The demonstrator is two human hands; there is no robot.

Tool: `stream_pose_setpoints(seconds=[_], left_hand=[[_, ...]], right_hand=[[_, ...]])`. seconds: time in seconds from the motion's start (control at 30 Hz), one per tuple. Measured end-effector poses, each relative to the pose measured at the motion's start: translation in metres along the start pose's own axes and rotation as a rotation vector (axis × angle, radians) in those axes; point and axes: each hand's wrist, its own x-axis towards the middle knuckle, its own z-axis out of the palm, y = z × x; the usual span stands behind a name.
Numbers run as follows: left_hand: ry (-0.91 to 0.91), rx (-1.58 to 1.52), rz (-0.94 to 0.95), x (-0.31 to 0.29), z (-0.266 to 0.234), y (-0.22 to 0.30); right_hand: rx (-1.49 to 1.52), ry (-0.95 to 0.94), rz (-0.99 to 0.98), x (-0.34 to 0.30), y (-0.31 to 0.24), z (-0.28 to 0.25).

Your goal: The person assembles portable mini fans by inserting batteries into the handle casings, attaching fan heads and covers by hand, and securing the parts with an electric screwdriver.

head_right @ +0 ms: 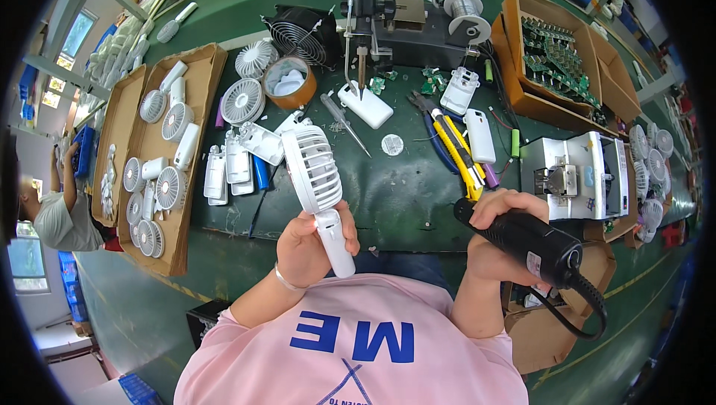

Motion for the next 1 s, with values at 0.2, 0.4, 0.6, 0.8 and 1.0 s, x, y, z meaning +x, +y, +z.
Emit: stream_pose_setpoints(seconds=[0.2,0.4,0.6,0.8,1.0], left_hand=[[-0.013,-0.095,-0.013,-0.001,-0.01,-0.004],[0.008,-0.063,-0.036,-0.001,-0.005,-0.002],[-0.019,0.051,-0.028,-0.001,-0.001,0.003],[0.032,0.056,-0.022,-0.001,0.005,0.002],[0.072,0.256,0.079,-0.001,0.011,0.003]], right_hand=[[0.025,-0.035,0.004,-0.001,0.002,-0.001],[0.03,-0.047,0.006,-0.001,0.002,0.0],[-0.021,-0.064,0.007,-0.001,0.001,0.003],[0.008,-0.066,0.011,0.0,0.002,0.002],[0.015,-0.052,0.013,-0.002,0.003,0.0]])
